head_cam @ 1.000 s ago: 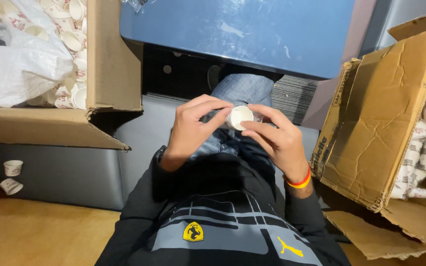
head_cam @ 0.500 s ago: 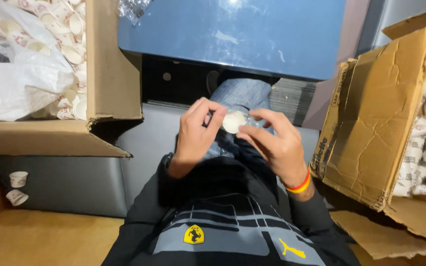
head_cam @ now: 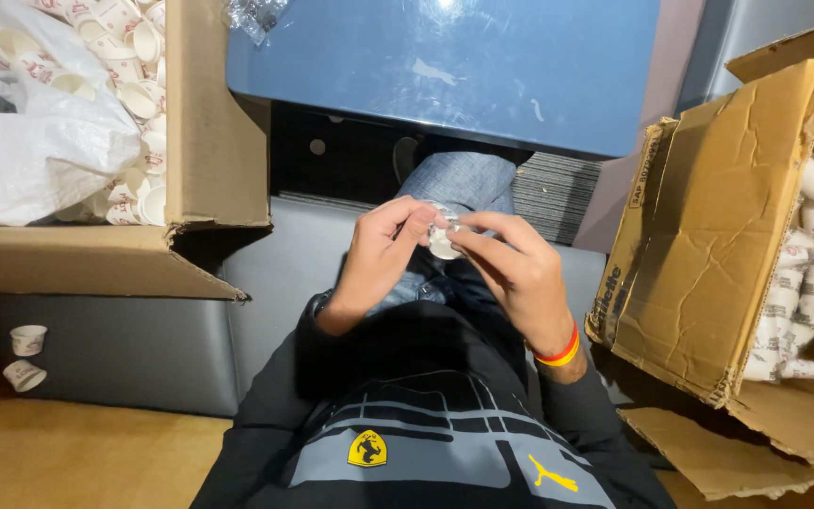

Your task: The recorder is taking small paper cups from a box and stacking/packing them into plastic sleeves on a table.

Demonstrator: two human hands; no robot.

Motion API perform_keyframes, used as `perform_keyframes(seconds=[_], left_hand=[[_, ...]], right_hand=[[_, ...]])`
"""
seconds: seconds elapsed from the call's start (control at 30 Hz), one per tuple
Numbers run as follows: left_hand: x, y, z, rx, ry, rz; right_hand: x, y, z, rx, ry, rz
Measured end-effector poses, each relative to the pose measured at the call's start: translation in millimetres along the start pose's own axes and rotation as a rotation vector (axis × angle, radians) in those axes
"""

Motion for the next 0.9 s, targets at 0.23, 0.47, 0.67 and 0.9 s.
perform_keyframes(seconds=[0.23,0.47,0.67,0.9], left_hand=[[-43,-1,7,0.122,-0.201,-0.356],[-40,-5,12,0.013,-0.286,-0.276],[-75,-10,19,-0.039,-0.431,-0.527],[-84,8,33,0.187,-0.477,-0.44]], right_hand=[[-5,5,3,-0.121,0.0,-0.017],[5,-7,22,-0.111,0.081,-0.071],[27,-17,38,-0.131,0.116,-0.004],[46,4,47,0.099,0.014,-0.114]])
Point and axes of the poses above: each hand's wrist, its own y-axis away from the middle knuckle, its own z-axis out of the back of the hand, x = y × z, the point moved 2 cm from there along -y, towards the middle knuckle, and after that the axes turned 8 degrees about -y, right-handed, at the moved point
